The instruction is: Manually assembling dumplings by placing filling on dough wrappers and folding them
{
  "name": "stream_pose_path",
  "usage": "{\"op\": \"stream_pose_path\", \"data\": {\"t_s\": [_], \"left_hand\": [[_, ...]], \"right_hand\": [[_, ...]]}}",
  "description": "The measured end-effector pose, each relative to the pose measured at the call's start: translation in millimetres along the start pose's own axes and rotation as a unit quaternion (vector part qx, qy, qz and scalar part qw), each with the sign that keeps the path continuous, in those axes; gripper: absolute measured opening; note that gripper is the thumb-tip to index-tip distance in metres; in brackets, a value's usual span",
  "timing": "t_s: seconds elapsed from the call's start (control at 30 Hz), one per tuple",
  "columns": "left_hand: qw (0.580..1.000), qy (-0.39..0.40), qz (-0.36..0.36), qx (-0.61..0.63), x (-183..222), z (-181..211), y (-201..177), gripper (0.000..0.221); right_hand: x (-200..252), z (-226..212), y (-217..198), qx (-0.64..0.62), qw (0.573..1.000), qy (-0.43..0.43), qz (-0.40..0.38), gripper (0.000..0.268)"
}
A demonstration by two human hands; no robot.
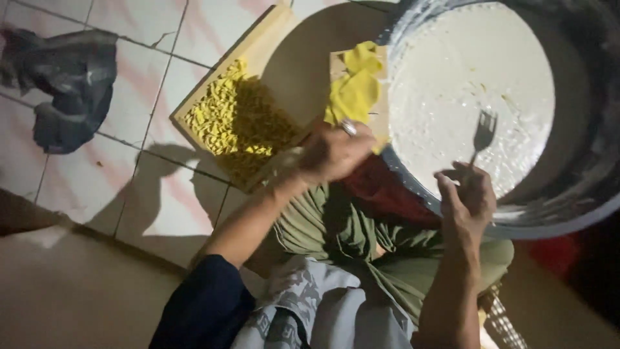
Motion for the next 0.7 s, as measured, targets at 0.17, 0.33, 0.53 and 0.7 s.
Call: {"op": "stream_pose_path", "data": {"t_s": [0.17, 0.33, 0.53, 0.7], "left_hand": [[0.907, -0.12, -0.089, -0.395, 3, -73, -131, 0.006], [0.917, -0.37, 0.016, -0.144, 79, -219, -196, 0.013], [0.88, -0.453, 0.004, -0.147, 157, -318, -163, 0.023], [0.807, -0.559, -0.094, -0.164, 204, -361, -127, 0.043]], "right_hand": [[10, 54, -14, 0.151, 0.982, -0.077, 0.086, 0.026], [22, 26, 6, 0.171, 0.974, -0.003, 0.147, 0.021], [24, 41, 6, 0.207, 0.955, 0.07, 0.202, 0.024], [29, 57, 3, 0.2, 0.953, 0.087, 0.212, 0.024]]}}
Point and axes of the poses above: each hand's wrist, its own x-axis away from the middle knuckle, its own y-axis out of the palm, z = x × y, the point moved 3 cm from there along -x, towards the middle knuckle, and after that the axes turned 13 degrees about x, right-handed, at the moved point
